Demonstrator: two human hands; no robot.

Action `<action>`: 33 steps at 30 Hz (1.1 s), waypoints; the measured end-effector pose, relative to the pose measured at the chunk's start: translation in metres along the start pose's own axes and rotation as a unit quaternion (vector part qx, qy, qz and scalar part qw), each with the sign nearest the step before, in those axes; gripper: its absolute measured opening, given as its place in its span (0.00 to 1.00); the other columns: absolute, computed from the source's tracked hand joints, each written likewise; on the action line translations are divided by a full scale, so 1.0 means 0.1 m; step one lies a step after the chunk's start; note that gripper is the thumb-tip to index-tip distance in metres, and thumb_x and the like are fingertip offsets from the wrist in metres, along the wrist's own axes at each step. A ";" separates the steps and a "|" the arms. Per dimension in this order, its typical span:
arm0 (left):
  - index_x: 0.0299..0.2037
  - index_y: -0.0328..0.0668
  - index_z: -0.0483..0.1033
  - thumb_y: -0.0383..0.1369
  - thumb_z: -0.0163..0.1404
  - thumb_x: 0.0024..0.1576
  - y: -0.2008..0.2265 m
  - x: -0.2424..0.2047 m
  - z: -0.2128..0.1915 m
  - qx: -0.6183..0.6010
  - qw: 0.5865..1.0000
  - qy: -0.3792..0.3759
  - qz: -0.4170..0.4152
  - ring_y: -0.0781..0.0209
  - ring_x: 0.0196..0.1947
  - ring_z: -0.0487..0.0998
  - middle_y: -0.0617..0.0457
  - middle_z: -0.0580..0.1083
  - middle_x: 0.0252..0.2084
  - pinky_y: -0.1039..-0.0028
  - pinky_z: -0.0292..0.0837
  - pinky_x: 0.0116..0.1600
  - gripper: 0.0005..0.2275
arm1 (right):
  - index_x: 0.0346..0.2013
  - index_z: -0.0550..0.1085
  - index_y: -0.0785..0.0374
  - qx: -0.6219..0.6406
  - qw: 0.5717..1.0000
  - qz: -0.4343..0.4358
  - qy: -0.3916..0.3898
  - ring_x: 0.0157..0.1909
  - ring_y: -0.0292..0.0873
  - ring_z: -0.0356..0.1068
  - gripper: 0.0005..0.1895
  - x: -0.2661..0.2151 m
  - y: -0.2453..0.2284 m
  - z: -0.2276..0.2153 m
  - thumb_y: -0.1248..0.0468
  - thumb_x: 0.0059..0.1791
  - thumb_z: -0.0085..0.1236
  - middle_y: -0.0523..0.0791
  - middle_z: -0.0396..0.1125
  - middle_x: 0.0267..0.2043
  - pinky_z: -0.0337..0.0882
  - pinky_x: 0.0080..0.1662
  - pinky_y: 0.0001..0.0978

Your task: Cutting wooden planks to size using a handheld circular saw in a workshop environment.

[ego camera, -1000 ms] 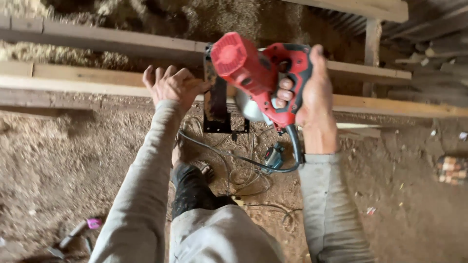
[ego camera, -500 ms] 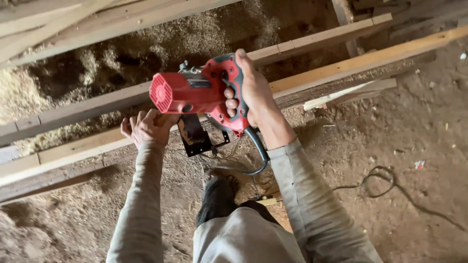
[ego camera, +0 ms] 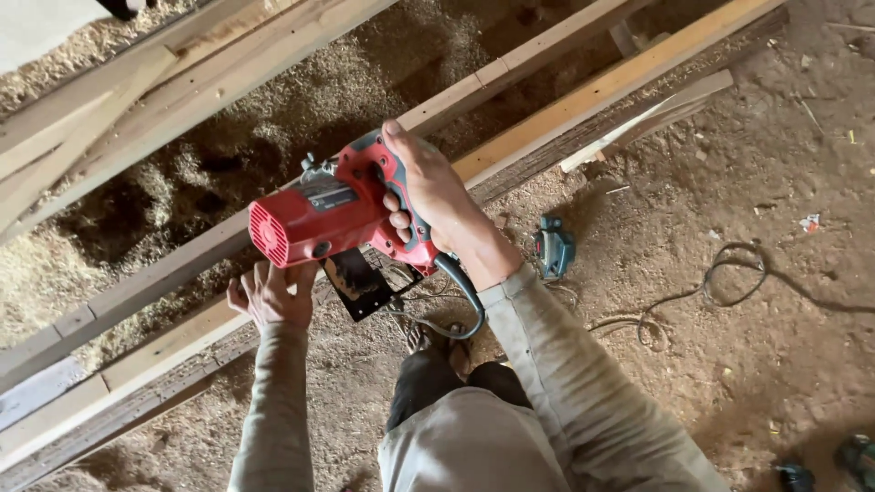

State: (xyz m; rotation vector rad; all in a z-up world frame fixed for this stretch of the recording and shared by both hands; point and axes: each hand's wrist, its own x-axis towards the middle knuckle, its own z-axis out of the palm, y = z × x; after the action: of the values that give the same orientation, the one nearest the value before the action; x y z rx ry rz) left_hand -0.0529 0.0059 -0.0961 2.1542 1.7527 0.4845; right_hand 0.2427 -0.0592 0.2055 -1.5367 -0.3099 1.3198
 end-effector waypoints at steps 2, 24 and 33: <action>0.37 0.56 0.71 0.66 0.57 0.60 0.00 -0.06 -0.01 0.022 0.996 0.050 0.066 0.52 0.56 0.70 0.59 0.68 0.44 0.38 0.52 0.72 0.25 | 0.72 0.65 0.65 -0.002 1.000 0.008 0.011 0.15 0.39 0.63 0.44 0.00 0.06 -0.04 0.33 0.56 0.44 0.46 0.63 0.23 0.71 0.16 0.37; 0.62 0.62 0.89 0.62 0.58 0.72 -0.27 -0.25 -0.08 0.115 0.978 0.103 0.142 0.45 0.62 0.79 0.50 0.85 0.58 0.54 0.50 0.81 0.22 | 0.21 0.70 0.59 -0.069 0.997 0.003 -0.029 0.12 0.34 0.57 0.32 -1.42 0.43 -1.45 0.40 0.60 0.40 0.41 0.63 0.14 0.57 0.20 0.26; 0.70 0.46 0.87 0.27 0.65 0.60 1.69 -0.07 0.02 0.040 0.975 0.160 0.148 0.39 0.72 0.74 0.40 0.78 0.75 0.39 0.53 0.77 0.25 | 0.39 0.70 0.58 0.148 0.986 0.032 0.066 0.16 0.40 0.54 0.40 -0.82 0.20 -3.92 0.22 0.52 0.42 0.44 0.60 0.21 0.54 0.24 0.34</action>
State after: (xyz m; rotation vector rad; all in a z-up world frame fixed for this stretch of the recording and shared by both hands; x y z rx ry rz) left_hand 0.0940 -0.0337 -0.0217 2.5257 1.6302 0.8950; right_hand 0.5340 -0.3338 0.1791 -1.3816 0.0204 1.2436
